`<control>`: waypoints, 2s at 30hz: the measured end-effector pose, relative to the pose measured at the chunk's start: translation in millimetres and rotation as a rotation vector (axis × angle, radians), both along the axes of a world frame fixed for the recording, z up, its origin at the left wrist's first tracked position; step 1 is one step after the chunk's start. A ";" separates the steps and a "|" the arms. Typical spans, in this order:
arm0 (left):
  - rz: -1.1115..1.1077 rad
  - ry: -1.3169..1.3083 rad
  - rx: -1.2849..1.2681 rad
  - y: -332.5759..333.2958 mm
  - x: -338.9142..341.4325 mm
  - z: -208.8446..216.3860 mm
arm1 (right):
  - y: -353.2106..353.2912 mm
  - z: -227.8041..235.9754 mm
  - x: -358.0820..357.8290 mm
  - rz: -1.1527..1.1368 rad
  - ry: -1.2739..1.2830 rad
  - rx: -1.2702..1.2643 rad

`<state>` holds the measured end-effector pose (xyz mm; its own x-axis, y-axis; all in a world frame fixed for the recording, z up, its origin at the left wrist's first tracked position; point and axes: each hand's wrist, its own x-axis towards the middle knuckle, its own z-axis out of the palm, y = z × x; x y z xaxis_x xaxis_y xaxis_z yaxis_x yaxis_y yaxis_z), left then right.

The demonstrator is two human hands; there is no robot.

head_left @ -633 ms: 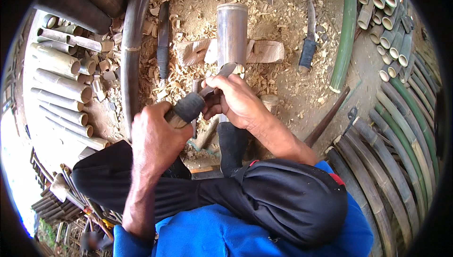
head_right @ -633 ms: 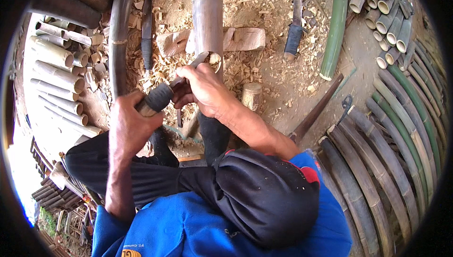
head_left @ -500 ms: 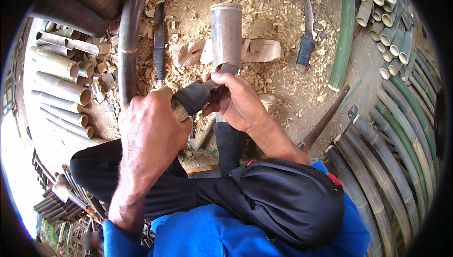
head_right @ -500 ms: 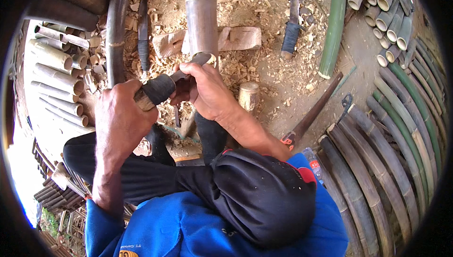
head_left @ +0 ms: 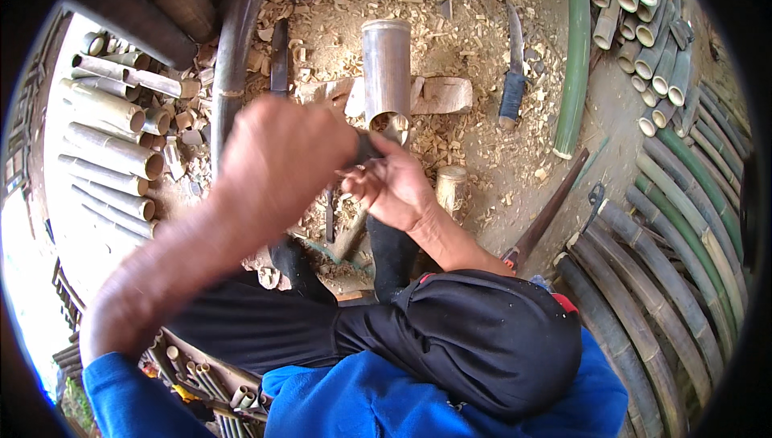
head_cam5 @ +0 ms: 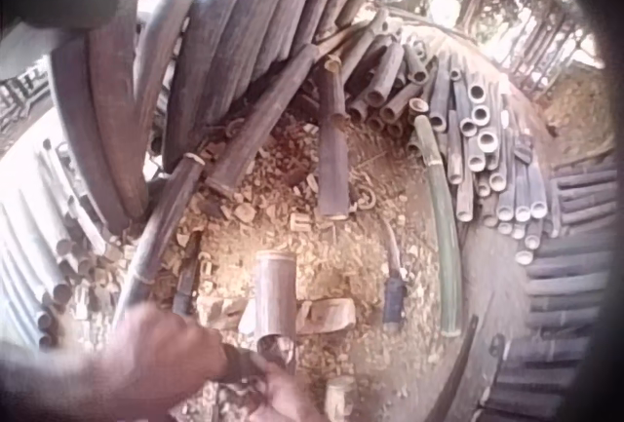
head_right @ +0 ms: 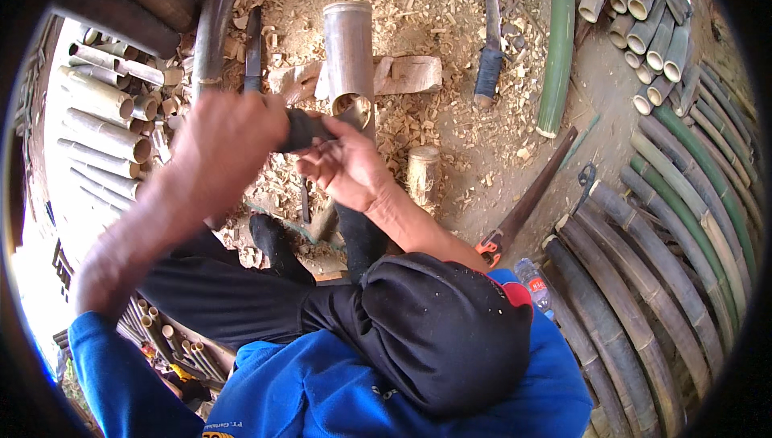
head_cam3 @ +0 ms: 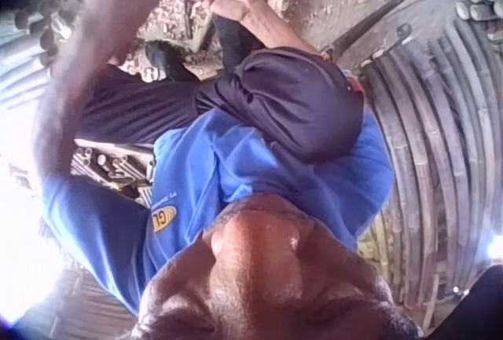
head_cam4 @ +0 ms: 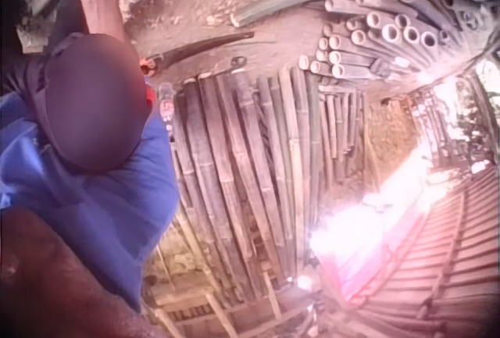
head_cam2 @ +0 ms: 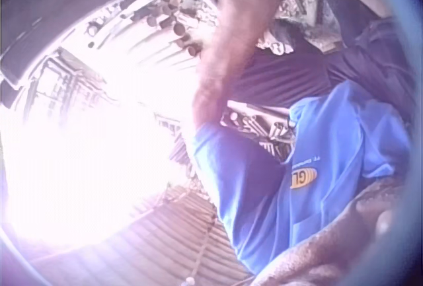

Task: The person carves a hole into a bamboo pole by positioning a knife against the wood and striking the back of the blade with a bamboo piece. They refine the interior and edges of the hole using the knife blade and clear away wood shavings by hand.

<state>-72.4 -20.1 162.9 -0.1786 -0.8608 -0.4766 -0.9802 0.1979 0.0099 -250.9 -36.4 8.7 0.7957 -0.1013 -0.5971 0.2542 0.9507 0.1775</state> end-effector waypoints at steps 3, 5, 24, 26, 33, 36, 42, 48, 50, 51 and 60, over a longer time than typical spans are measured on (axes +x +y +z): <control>0.111 0.250 -0.017 2.3 55.6 -32.9 | 15.4 18.4 16.9 -0.032 0.027 0.078; 0.338 0.450 0.449 9.8 87.8 -58.1 | 14.5 15.8 23.5 0.010 0.050 0.036; 1.397 1.149 0.205 151.5 -119.4 -103.4 | -7.7 24.8 -32.2 0.910 0.609 -1.034; 1.487 1.009 0.196 144.9 -83.1 -96.4 | 2.3 -1.7 -12.1 0.792 0.523 -0.898; 0.984 0.291 -0.043 68.4 -2.6 -37.3 | 7.4 10.5 20.5 0.152 0.153 -0.423; 0.646 0.171 -0.218 36.6 -18.1 -16.8 | 3.3 -0.2 12.3 0.014 0.081 -0.186; 0.394 0.229 0.153 42.6 -39.9 -1.2 | 28.0 33.9 -14.4 0.185 0.127 -0.228; -0.028 0.872 0.077 34.2 -98.7 -26.9 | -4.7 22.6 -99.3 0.539 0.247 -1.170; -0.053 0.867 -0.264 7.4 -124.6 -64.2 | -17.3 26.1 -115.9 0.523 0.367 -1.431; -0.076 0.791 -0.321 -7.4 -134.3 -84.9 | -31.5 23.9 -117.7 0.635 0.548 -1.471; 0.469 1.040 -0.543 -42.0 -114.8 -126.8 | -141.5 46.6 -38.4 1.424 0.583 -2.650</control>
<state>-187.1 -62.1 36.2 0.1187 -0.9831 0.1393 -0.5349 0.0549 0.8431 -289.3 -177.9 55.3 0.9025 -0.2845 -0.3233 -0.3600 -0.9104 -0.2038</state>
